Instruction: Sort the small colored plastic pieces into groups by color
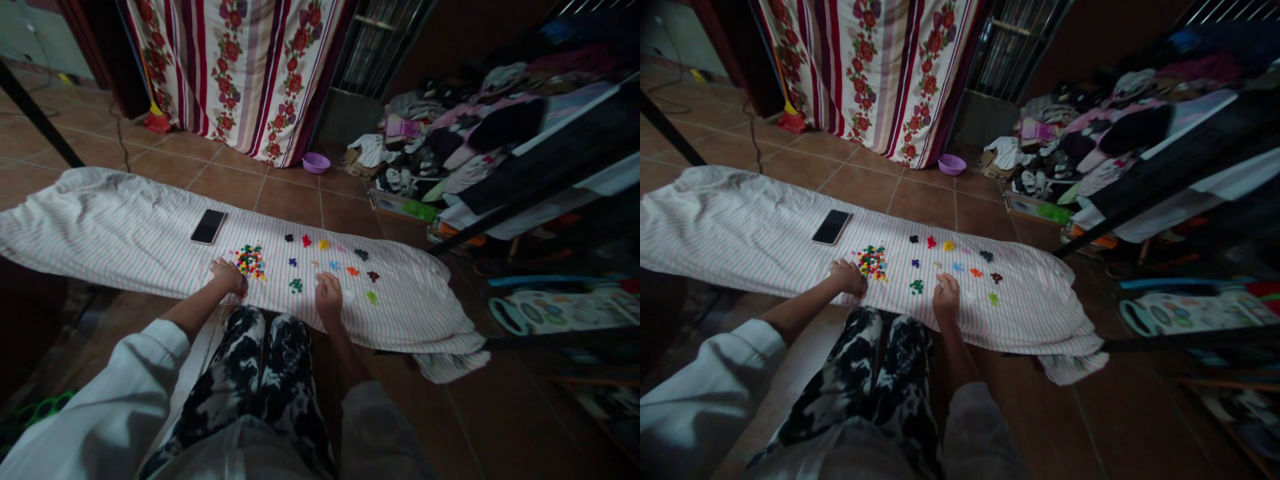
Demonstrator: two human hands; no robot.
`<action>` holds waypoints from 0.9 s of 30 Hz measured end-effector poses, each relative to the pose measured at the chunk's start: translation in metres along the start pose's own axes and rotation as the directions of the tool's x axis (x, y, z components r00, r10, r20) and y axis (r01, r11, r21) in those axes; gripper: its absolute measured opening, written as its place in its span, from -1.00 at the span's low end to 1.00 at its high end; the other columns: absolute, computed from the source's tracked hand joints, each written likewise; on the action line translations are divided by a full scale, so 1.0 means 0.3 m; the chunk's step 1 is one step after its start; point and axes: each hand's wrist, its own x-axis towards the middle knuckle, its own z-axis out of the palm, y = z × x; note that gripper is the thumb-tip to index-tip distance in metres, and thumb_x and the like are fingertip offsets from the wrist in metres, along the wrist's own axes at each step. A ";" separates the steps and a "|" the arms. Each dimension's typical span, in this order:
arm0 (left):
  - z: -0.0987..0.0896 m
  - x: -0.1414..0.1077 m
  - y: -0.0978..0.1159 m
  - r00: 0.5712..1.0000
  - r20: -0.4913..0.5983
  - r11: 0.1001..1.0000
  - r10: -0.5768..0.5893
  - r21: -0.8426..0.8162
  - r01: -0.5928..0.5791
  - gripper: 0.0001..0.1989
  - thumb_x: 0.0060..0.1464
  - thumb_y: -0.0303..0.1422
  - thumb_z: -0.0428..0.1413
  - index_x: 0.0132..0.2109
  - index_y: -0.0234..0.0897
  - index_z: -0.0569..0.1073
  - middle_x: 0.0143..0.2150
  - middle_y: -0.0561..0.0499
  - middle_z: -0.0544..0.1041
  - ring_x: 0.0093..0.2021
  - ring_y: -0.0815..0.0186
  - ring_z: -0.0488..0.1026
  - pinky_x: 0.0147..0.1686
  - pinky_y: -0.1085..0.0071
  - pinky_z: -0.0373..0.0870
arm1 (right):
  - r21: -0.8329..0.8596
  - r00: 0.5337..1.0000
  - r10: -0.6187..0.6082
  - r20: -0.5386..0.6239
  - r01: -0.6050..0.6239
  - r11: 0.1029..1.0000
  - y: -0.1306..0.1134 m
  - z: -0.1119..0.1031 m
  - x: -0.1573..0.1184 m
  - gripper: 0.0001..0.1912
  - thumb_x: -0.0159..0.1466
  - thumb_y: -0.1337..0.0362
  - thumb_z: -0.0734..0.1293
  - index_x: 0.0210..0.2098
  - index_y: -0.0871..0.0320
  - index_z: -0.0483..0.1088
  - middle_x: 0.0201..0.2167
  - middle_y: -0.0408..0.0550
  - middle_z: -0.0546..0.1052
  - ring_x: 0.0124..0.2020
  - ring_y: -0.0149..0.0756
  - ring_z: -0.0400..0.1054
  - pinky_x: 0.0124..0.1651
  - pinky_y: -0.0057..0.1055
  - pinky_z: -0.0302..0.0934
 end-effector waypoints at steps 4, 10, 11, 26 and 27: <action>-0.018 -0.014 0.009 0.995 0.086 0.998 -0.045 0.037 0.042 0.19 -0.24 -0.03 0.29 0.44 -0.47 0.01 0.44 -0.55 -0.03 0.43 -0.45 -0.14 0.25 -0.21 0.08 | 0.040 0.986 0.002 0.166 -0.008 0.999 -0.104 0.095 0.018 -0.66 0.28 0.33 0.15 -0.17 0.12 0.55 -0.10 0.08 0.52 -0.01 -0.21 0.42 0.14 -0.23 0.33; -0.012 -0.010 0.007 0.998 0.049 0.999 -0.042 -0.027 0.043 0.23 -0.31 -0.07 0.31 0.44 -0.46 0.00 0.43 -0.56 0.00 0.42 -0.49 -0.14 0.23 -0.28 0.07 | 0.051 0.910 -0.030 0.413 0.009 0.999 -0.235 0.219 0.060 -0.69 0.29 0.37 0.21 -0.12 0.09 0.57 -0.12 0.02 0.52 -0.05 -0.21 0.39 0.10 -0.28 0.30; -0.010 -0.008 0.008 0.998 0.047 0.999 -0.043 -0.029 0.045 0.23 -0.31 -0.07 0.31 0.44 -0.46 -0.01 0.43 -0.56 0.00 0.42 -0.49 -0.14 0.22 -0.29 0.06 | 0.044 0.891 -0.033 0.452 0.015 0.999 -0.252 0.238 0.068 -0.69 0.30 0.38 0.21 -0.12 0.09 0.57 -0.13 0.02 0.52 -0.06 -0.21 0.39 0.10 -0.29 0.29; -0.024 -0.016 0.026 0.995 0.086 0.998 -0.057 0.013 0.056 0.21 -0.22 -0.03 0.31 0.44 -0.51 -0.03 0.44 -0.60 -0.07 0.41 -0.50 -0.14 0.20 -0.27 0.13 | -0.080 0.704 -0.069 0.707 0.176 0.981 -0.366 0.392 0.146 -0.67 0.36 0.41 0.21 -0.05 0.10 0.58 -0.14 0.05 0.51 -0.01 -0.21 0.33 0.10 -0.33 0.19; -0.023 -0.015 0.026 0.995 0.087 0.998 -0.055 0.004 0.055 0.21 -0.22 -0.04 0.31 0.44 -0.54 -0.03 0.44 -0.62 -0.08 0.41 -0.51 -0.15 0.21 -0.26 0.13 | -0.091 0.698 -0.068 0.712 0.188 0.978 -0.369 0.396 0.148 -0.67 0.36 0.41 0.21 -0.05 0.10 0.58 -0.14 0.05 0.51 -0.01 -0.20 0.33 0.10 -0.33 0.19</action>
